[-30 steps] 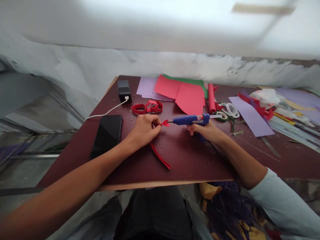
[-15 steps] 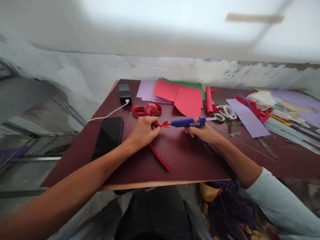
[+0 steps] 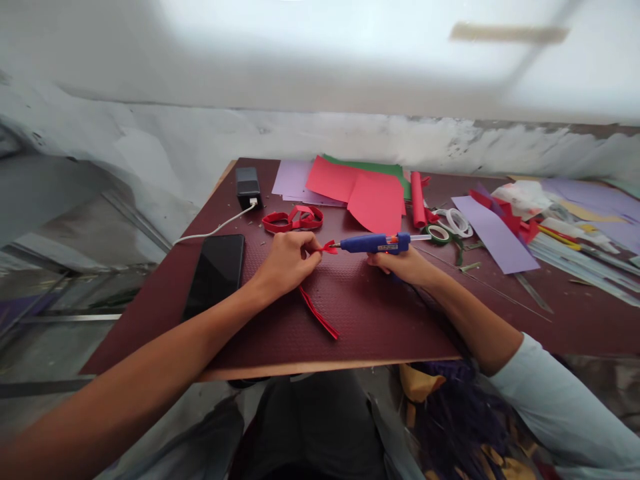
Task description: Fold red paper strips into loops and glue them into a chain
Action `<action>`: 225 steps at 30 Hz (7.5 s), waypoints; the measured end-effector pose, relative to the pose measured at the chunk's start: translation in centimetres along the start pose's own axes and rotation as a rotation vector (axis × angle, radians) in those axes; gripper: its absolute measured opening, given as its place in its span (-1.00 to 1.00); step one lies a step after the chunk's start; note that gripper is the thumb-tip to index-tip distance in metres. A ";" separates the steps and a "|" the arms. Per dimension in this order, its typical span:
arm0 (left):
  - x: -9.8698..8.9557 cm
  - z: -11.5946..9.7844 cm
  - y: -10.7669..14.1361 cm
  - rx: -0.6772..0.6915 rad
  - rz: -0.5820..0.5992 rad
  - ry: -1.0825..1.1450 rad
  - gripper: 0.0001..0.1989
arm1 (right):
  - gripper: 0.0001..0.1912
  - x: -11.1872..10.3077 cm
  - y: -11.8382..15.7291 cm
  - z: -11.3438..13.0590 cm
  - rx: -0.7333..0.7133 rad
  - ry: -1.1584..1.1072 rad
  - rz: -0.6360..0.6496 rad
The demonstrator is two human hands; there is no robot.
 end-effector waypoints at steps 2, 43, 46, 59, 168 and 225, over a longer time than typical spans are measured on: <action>0.0 0.0 0.0 0.001 0.000 0.002 -0.86 | -0.71 0.0 0.0 0.0 0.006 0.001 -0.003; 0.0 0.0 0.0 -0.001 -0.004 0.015 -0.86 | -0.73 0.3 0.4 0.7 0.026 0.009 -0.039; 0.0 0.0 0.0 0.003 -0.006 0.019 -0.86 | -0.72 0.3 0.5 0.8 0.034 0.016 -0.041; 0.1 0.0 0.0 0.012 -0.017 0.033 -0.86 | -0.69 0.5 0.5 1.1 0.056 0.046 -0.048; 0.2 0.3 0.1 0.060 0.018 0.069 -0.87 | -0.72 0.0 1.3 0.9 -0.247 0.064 0.056; 0.3 0.3 0.1 0.077 0.004 0.093 -0.87 | -0.73 -0.6 1.3 1.3 -0.307 0.129 0.056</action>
Point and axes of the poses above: each hand's wrist, its own y-axis away from the middle knuckle, its own x-axis out of the palm, z = x × y, the point moved 1 cm from there along -y, towards the middle knuckle, and after that the axes turned 5 degrees about -y, right-handed, at the moved point
